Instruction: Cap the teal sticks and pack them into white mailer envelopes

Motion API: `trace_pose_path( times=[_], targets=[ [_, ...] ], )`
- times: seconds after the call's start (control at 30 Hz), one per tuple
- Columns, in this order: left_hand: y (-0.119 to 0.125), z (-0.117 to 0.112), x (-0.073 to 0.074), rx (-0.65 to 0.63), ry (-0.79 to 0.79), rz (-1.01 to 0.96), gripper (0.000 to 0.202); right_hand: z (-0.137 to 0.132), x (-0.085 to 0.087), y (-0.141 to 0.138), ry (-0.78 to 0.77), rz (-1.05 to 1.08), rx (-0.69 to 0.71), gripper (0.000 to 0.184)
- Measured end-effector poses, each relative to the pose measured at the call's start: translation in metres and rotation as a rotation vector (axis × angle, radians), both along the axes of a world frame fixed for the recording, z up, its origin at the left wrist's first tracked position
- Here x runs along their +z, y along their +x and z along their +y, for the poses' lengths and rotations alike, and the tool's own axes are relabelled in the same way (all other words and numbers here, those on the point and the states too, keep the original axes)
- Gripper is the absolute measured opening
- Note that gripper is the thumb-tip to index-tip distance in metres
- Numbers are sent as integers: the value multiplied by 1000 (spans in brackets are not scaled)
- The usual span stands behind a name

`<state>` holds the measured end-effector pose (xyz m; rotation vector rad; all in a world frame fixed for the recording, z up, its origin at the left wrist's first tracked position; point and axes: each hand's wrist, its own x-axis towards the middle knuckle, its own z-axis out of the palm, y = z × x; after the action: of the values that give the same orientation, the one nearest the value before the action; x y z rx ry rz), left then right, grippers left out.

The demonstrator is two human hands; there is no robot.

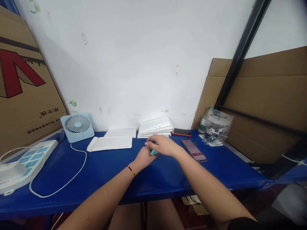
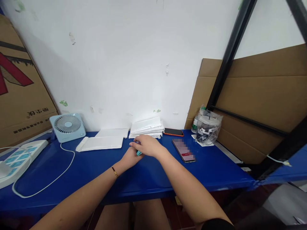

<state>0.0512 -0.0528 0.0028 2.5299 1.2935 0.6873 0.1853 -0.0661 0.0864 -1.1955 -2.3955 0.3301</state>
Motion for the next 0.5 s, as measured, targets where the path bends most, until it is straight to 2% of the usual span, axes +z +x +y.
trace_pose_path(
  times=[0.07, 0.13, 0.23, 0.27, 0.3, 0.33, 0.43, 0.5],
  targets=[
    [-4, -6, 10, -14, 96, 186, 25, -3, -2, 17, -138, -3, -25, 44],
    [-3, -16, 20, -27, 153, 273, 23, -6, -7, 28, -352, -36, 13, 50],
    [4, -32, 31, -64, 290, 451, 21, -10, -25, 32, -740, -15, 116, 36],
    [6, -36, 33, -63, 311, 507, 22, -12, -31, 31, -795, -7, 118, 30],
    [7, -39, 35, -46, 307, 545, 24, -14, -37, 28, -768, -25, 94, 25],
    [7, -40, 36, -12, 278, 559, 28, -16, -41, 26, -656, -76, 45, 21],
    [-2, -36, 40, 119, 151, 555, 34, -23, -46, 18, -73, -343, -90, 21],
    [-11, -29, 43, 132, 79, 564, 31, -28, -44, 15, 216, -486, -90, 20]
  ],
)
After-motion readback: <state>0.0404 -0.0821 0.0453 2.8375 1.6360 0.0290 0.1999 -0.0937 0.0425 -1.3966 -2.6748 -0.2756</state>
